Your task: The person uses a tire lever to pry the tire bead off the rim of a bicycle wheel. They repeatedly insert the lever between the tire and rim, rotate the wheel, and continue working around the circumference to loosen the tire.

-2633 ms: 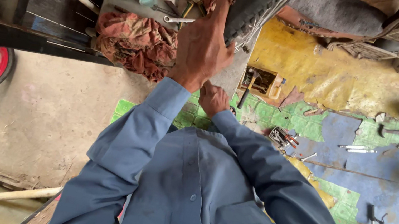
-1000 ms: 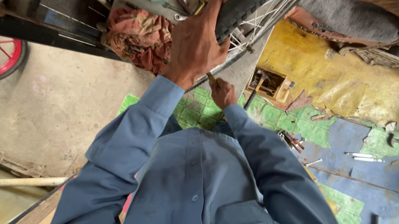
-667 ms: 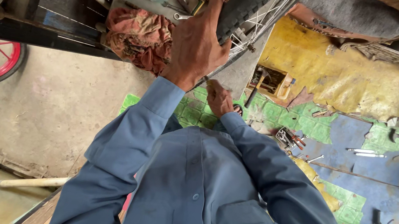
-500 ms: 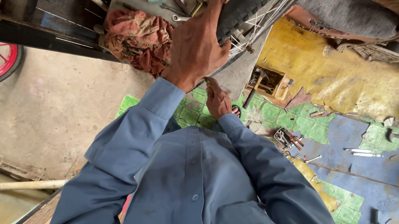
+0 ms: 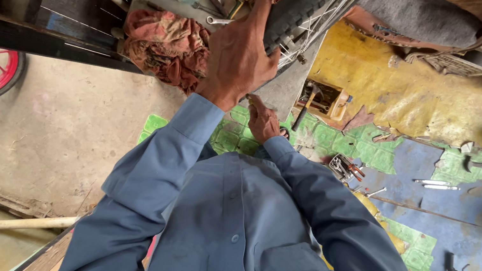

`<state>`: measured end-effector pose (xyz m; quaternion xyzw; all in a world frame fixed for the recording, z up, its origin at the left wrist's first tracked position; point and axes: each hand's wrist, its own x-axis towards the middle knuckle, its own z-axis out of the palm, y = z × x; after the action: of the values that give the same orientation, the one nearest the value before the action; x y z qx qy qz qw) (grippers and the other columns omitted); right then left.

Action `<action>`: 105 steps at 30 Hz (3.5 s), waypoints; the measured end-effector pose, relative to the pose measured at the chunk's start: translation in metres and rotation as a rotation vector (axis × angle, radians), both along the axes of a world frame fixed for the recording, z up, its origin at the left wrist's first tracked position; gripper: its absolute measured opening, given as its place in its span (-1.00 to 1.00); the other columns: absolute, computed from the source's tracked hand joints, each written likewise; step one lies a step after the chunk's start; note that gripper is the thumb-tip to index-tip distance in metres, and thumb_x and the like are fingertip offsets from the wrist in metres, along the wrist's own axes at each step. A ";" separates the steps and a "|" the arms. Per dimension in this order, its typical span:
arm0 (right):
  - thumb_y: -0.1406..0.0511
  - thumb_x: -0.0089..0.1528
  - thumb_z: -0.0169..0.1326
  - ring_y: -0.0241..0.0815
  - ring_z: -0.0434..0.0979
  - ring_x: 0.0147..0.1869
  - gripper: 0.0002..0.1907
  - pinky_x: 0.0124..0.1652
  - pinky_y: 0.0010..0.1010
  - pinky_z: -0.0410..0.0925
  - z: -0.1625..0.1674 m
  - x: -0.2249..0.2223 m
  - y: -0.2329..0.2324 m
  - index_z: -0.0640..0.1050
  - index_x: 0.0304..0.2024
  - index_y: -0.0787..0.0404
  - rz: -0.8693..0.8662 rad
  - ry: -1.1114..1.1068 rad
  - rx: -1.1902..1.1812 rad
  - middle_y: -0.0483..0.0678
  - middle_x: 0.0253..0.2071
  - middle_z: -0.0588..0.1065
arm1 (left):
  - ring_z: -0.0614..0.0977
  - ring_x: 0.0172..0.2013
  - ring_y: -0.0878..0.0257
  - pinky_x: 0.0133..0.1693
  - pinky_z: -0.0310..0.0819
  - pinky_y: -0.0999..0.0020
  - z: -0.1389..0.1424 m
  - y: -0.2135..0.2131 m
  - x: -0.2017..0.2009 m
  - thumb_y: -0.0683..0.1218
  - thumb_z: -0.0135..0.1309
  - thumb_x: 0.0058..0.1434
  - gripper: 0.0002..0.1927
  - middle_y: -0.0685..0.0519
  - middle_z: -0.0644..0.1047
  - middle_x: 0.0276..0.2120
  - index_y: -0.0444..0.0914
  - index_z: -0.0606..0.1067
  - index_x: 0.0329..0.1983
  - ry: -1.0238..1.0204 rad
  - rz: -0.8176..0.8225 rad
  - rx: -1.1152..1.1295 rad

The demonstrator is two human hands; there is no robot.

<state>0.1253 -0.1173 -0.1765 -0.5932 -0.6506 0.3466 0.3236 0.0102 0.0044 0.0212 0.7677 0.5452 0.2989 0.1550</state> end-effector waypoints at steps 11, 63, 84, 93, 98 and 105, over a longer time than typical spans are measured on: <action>0.40 0.33 0.03 0.30 0.61 -0.27 -0.69 -0.29 0.05 0.42 0.000 0.000 0.000 0.52 0.14 0.16 0.017 -0.040 -0.041 0.25 -0.30 0.58 | 0.71 -0.29 -0.06 -0.33 0.63 0.12 0.003 0.000 0.002 -0.02 0.44 0.07 -0.16 -0.19 0.62 -0.22 -0.36 0.26 0.31 0.113 0.002 0.045; 0.38 0.40 0.02 0.18 0.61 -0.39 -0.75 -0.35 -0.10 0.41 -0.002 -0.011 -0.025 0.51 0.12 0.27 0.053 0.099 -0.005 0.29 -0.36 0.55 | 0.72 -0.29 -0.04 -0.31 0.66 0.14 0.005 -0.002 0.002 -0.07 0.43 0.01 -0.15 -0.19 0.63 -0.22 -0.37 0.27 0.30 -0.012 -0.014 0.058; 0.39 0.36 0.01 0.23 0.61 -0.36 -0.70 -0.35 -0.06 0.40 0.011 -0.012 -0.036 0.49 0.15 0.29 0.019 0.132 -0.072 0.30 -0.35 0.55 | 0.71 -0.31 -0.06 -0.35 0.62 0.08 0.006 -0.003 0.004 -0.07 0.41 0.08 -0.25 -0.16 0.63 -0.24 -0.29 0.28 0.26 0.025 -0.021 -0.031; 0.38 0.32 0.03 0.28 0.63 -0.34 -0.70 -0.36 -0.01 0.43 0.005 -0.003 -0.011 0.51 0.11 0.26 0.021 0.019 0.002 0.28 -0.31 0.59 | 0.71 -0.31 -0.02 -0.34 0.64 0.14 -0.001 -0.003 0.001 -0.04 0.40 0.08 -0.17 -0.18 0.64 -0.21 -0.36 0.24 0.32 0.018 -0.034 0.034; 0.36 0.38 0.00 0.37 0.57 -0.36 -0.81 -0.38 0.10 0.37 0.001 0.013 0.013 0.43 0.02 0.30 -0.051 -0.067 -0.083 0.31 -0.39 0.54 | 0.70 -0.31 -0.07 -0.36 0.61 0.09 0.003 -0.002 0.002 -0.03 0.41 0.09 -0.19 -0.19 0.63 -0.23 -0.35 0.25 0.30 0.097 -0.005 -0.009; 0.34 0.43 -0.07 0.32 0.55 -0.50 -0.84 -0.52 0.13 0.33 0.012 0.014 0.039 0.46 0.04 0.13 0.055 -0.276 -0.063 0.26 -0.50 0.53 | 0.71 -0.27 -0.10 -0.34 0.63 0.11 0.008 -0.002 0.002 -0.06 0.42 -0.02 -0.20 -0.19 0.65 -0.17 -0.29 0.28 0.23 0.018 -0.023 0.090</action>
<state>0.1395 -0.0779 -0.1644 -0.6271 -0.6937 0.2906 0.2028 0.0124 0.0022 0.0292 0.7828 0.5237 0.3145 0.1188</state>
